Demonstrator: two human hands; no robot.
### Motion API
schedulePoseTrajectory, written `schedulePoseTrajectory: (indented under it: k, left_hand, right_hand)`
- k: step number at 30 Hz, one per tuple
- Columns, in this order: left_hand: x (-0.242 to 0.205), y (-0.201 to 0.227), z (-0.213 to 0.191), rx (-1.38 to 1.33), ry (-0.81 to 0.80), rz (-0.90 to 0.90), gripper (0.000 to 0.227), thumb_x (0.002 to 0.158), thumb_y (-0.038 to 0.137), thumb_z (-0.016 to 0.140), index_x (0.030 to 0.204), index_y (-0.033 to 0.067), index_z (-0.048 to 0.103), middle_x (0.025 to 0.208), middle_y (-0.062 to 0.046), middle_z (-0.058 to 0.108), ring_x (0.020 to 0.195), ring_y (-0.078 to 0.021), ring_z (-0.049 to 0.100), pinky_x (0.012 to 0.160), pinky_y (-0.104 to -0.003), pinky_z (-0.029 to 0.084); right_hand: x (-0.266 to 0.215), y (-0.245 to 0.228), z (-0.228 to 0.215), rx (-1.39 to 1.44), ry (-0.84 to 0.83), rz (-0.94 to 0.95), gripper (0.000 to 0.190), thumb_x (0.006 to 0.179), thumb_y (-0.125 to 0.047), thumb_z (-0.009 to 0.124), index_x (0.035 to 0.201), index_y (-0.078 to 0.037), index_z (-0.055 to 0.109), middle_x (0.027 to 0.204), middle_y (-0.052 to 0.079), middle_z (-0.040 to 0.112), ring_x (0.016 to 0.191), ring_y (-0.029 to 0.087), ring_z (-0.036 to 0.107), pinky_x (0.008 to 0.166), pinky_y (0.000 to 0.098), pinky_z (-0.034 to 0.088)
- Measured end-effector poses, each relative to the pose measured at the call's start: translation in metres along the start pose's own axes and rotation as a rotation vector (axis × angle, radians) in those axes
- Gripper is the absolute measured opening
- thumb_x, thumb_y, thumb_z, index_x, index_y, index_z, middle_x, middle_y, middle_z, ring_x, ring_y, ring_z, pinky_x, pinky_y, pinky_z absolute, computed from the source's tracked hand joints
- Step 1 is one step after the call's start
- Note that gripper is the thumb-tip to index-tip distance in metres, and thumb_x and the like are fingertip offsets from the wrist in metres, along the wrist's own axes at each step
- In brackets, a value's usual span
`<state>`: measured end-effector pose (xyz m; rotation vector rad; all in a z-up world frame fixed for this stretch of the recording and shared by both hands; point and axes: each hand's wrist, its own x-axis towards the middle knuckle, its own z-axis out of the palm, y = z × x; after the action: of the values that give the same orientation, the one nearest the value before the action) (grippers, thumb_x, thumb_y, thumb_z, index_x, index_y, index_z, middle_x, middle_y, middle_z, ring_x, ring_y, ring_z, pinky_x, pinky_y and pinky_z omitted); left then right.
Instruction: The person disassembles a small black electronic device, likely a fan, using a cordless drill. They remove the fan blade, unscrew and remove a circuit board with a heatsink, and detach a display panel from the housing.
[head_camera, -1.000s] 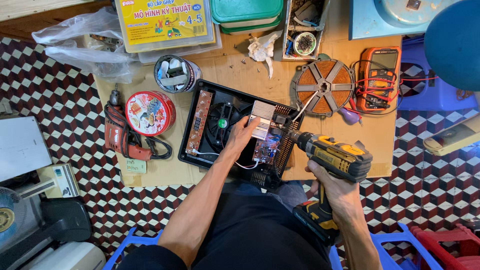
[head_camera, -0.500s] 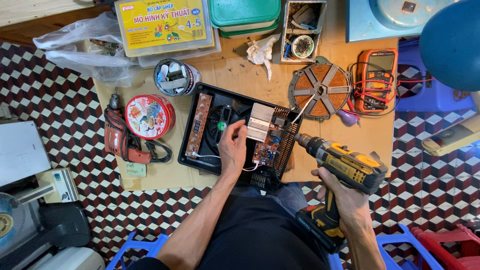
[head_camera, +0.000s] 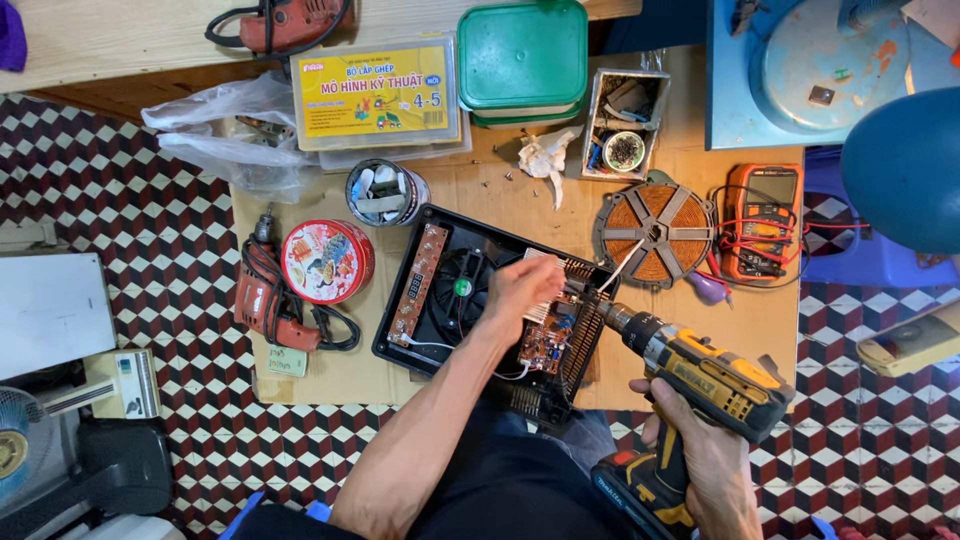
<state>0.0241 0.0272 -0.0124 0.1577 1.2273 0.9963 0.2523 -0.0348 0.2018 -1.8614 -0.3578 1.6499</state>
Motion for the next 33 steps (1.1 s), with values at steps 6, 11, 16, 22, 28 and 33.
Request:
schedulePoseTrajectory:
  k: [6, 11, 16, 22, 28, 33]
  left_hand:
    - [0.082, 0.050, -0.018, 0.662, 0.143, 0.351, 0.028, 0.089, 0.017, 0.072, 0.106, -0.0062, 0.074, 0.082, -0.009, 0.078, 0.068, -0.0113, 0.072, 0.063, -0.025, 0.059]
    - [0.092, 0.074, -0.028, 1.047, 0.189, 0.517, 0.033, 0.091, 0.030, 0.076, 0.108, 0.0015, 0.077, 0.087, -0.009, 0.077, 0.072, -0.0126, 0.072, 0.068, -0.026, 0.055]
    - [0.031, 0.054, -0.043, 0.611, 0.245, 0.345, 0.040, 0.095, 0.036, 0.067, 0.111, 0.0008, 0.073, 0.088, -0.006, 0.075, 0.076, -0.0142, 0.072, 0.070, -0.029, 0.060]
    - [-0.063, 0.001, -0.046, 0.700, 0.311, 0.212, 0.046, 0.094, 0.038, 0.069, 0.120, 0.0008, 0.070, 0.101, -0.009, 0.075, 0.092, -0.0150, 0.071, 0.082, -0.028, 0.056]
    - [-0.057, -0.020, -0.042, 0.521, 0.258, 0.064, 0.053, 0.088, 0.036, 0.075, 0.125, -0.0015, 0.067, 0.103, -0.008, 0.076, 0.092, -0.0139, 0.071, 0.081, -0.028, 0.056]
    - [-0.046, -0.026, -0.047, 0.424, 0.209, -0.010, 0.050, 0.088, 0.035, 0.077, 0.121, -0.0030, 0.070, 0.098, -0.007, 0.075, 0.085, -0.0121, 0.068, 0.078, -0.028, 0.056]
  right_hand:
    - [-0.004, 0.010, -0.004, -0.128, 0.046, -0.134, 0.026, 0.089, -0.009, 0.075, 0.109, 0.007, 0.072, 0.092, 0.019, 0.075, 0.054, 0.014, 0.060, 0.048, 0.0247, 0.049]
    - [-0.001, 0.008, 0.004, -0.189, 0.045, -0.161, 0.026, 0.086, -0.010, 0.076, 0.107, 0.003, 0.071, 0.090, 0.014, 0.076, 0.052, 0.012, 0.060, 0.046, 0.0244, 0.050]
    - [-0.002, 0.005, 0.014, -0.270, 0.083, -0.100, 0.027, 0.085, -0.011, 0.078, 0.108, 0.003, 0.071, 0.084, 0.010, 0.073, 0.052, 0.011, 0.058, 0.046, 0.0246, 0.048]
    - [0.002, -0.001, 0.021, -0.367, 0.083, -0.078, 0.028, 0.084, -0.012, 0.079, 0.108, 0.001, 0.071, 0.074, 0.008, 0.068, 0.050, 0.013, 0.057, 0.044, 0.0258, 0.046]
    - [0.005, -0.003, 0.023, -0.404, 0.082, -0.055, 0.029, 0.084, -0.015, 0.079, 0.107, 0.000, 0.070, 0.076, 0.006, 0.068, 0.050, 0.013, 0.058, 0.044, 0.0252, 0.046]
    - [0.009, -0.003, 0.024, -0.380, 0.074, -0.050, 0.028, 0.084, -0.014, 0.080, 0.105, 0.001, 0.071, 0.076, 0.006, 0.067, 0.050, 0.013, 0.057, 0.043, 0.0257, 0.044]
